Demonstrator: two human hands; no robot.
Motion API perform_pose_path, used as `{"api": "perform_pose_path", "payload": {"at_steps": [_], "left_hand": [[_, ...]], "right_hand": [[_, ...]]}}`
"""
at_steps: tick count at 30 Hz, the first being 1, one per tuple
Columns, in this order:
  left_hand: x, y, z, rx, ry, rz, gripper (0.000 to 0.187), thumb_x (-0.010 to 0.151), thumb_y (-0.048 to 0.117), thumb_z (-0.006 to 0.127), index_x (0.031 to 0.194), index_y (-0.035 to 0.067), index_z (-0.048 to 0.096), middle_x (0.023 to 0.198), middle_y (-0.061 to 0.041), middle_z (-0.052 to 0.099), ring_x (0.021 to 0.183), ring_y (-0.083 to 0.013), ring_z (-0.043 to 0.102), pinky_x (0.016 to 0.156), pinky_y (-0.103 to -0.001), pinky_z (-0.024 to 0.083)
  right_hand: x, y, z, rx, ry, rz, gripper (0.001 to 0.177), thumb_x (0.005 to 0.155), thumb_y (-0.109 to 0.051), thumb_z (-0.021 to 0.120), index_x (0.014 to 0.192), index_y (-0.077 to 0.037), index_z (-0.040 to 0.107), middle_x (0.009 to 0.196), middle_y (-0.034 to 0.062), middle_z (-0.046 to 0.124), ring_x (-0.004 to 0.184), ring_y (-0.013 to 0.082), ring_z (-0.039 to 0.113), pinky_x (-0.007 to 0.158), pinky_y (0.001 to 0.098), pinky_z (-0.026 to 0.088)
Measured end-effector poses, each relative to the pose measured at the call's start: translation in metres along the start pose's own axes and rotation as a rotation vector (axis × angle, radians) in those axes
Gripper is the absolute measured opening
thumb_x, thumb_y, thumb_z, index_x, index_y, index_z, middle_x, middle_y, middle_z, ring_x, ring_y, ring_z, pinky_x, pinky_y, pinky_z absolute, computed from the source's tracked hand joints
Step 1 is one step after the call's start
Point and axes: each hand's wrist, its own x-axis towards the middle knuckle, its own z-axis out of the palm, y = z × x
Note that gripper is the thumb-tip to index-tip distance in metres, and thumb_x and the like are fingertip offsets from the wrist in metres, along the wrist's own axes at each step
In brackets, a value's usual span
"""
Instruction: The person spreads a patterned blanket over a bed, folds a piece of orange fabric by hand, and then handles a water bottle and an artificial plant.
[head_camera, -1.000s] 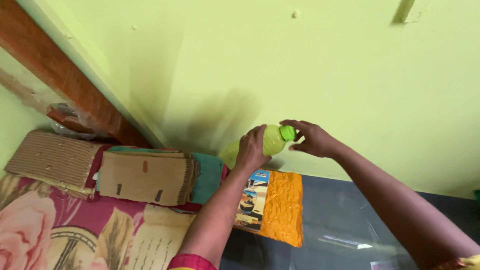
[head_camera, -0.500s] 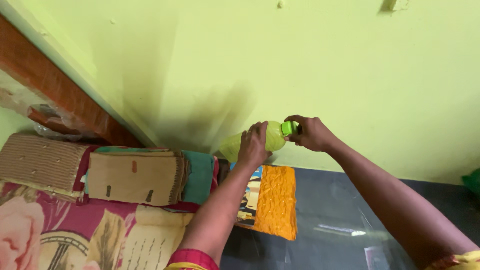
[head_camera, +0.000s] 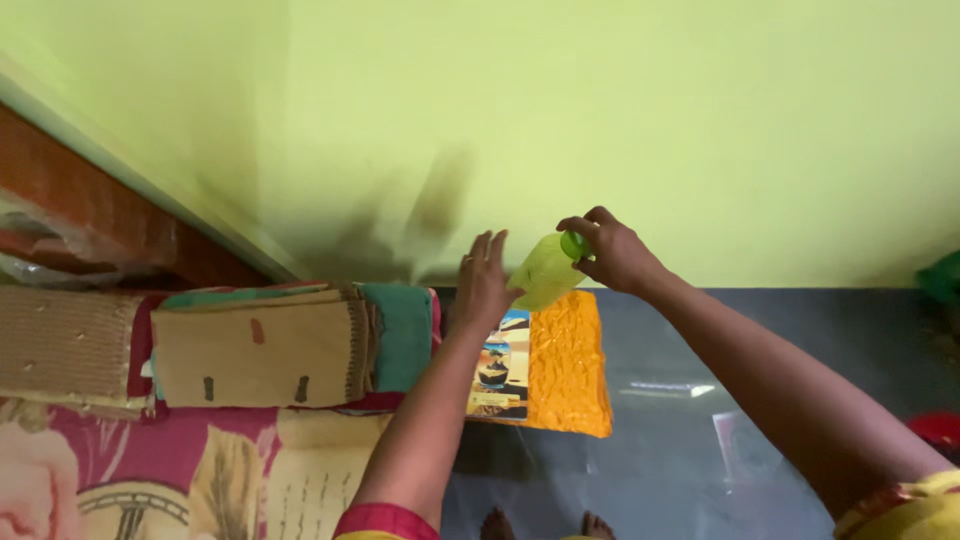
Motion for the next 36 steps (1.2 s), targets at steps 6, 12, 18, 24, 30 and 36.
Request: {"api": "perform_pose_path", "payload": {"at_steps": [6,12,18,24,30,36], "left_hand": [[-0.016,-0.082,0.003,-0.019,0.022,-0.047,0.101,0.065,0.016,0.094,0.150,0.008,0.040,0.153,-0.023,0.044,0.143,-0.0423,0.040,0.111,-0.053,0.038],[-0.033,-0.144,0.008,-0.035,-0.052,-0.106,0.098,0.064,0.017,0.094,0.147,0.009,0.042,0.151,-0.022,0.046,0.144,-0.0402,0.040,0.113,-0.055,0.036],[-0.051,-0.181,0.018,-0.129,-0.073,-0.098,0.095,0.068,0.018,0.092,0.148,0.011,0.044,0.150,-0.019,0.050,0.142,-0.0397,0.045,0.113,-0.053,0.041],[-0.060,-0.205,0.027,-0.132,-0.103,-0.079,0.093,0.064,0.014,0.094,0.143,0.008,0.045,0.148,-0.024,0.048,0.142,-0.0428,0.043,0.111,-0.052,0.041],[-0.059,-0.215,0.036,-0.172,-0.103,-0.087,0.093,0.066,0.013,0.092,0.145,0.008,0.044,0.150,-0.024,0.048,0.141,-0.0423,0.045,0.110,-0.051,0.042],[-0.058,-0.223,0.053,-0.187,-0.116,-0.074,0.098,0.068,0.018,0.093,0.151,0.009,0.040,0.152,-0.026,0.045,0.142,-0.0435,0.043,0.113,-0.050,0.040]], "right_hand": [[0.018,0.005,0.072,-0.055,-0.019,-0.008,0.059,0.078,0.000,0.072,0.133,-0.016,0.060,0.124,0.0176,0.060,0.110,0.0399,0.064,0.091,0.0466,0.056],[0.041,0.015,0.162,-0.101,-0.037,0.043,0.052,0.085,0.004,0.062,0.133,-0.014,0.060,0.127,0.0199,0.057,0.117,0.0407,0.059,0.094,0.0481,0.052],[0.052,0.031,0.231,-0.103,-0.075,0.077,0.056,0.083,0.004,0.061,0.135,-0.015,0.058,0.128,0.0203,0.055,0.118,0.0413,0.059,0.095,0.0489,0.053],[0.059,0.039,0.270,-0.124,-0.129,0.108,0.060,0.080,0.006,0.063,0.135,-0.016,0.057,0.134,0.0193,0.052,0.122,0.0412,0.057,0.097,0.0497,0.053],[0.060,0.055,0.311,-0.128,-0.137,0.102,0.060,0.079,0.005,0.064,0.135,-0.016,0.056,0.138,0.0172,0.051,0.125,0.0395,0.056,0.098,0.0477,0.054],[0.055,0.076,0.348,-0.184,-0.231,0.144,0.064,0.085,0.001,0.063,0.144,-0.020,0.050,0.141,0.0181,0.049,0.124,0.0380,0.057,0.097,0.0466,0.055]]}}
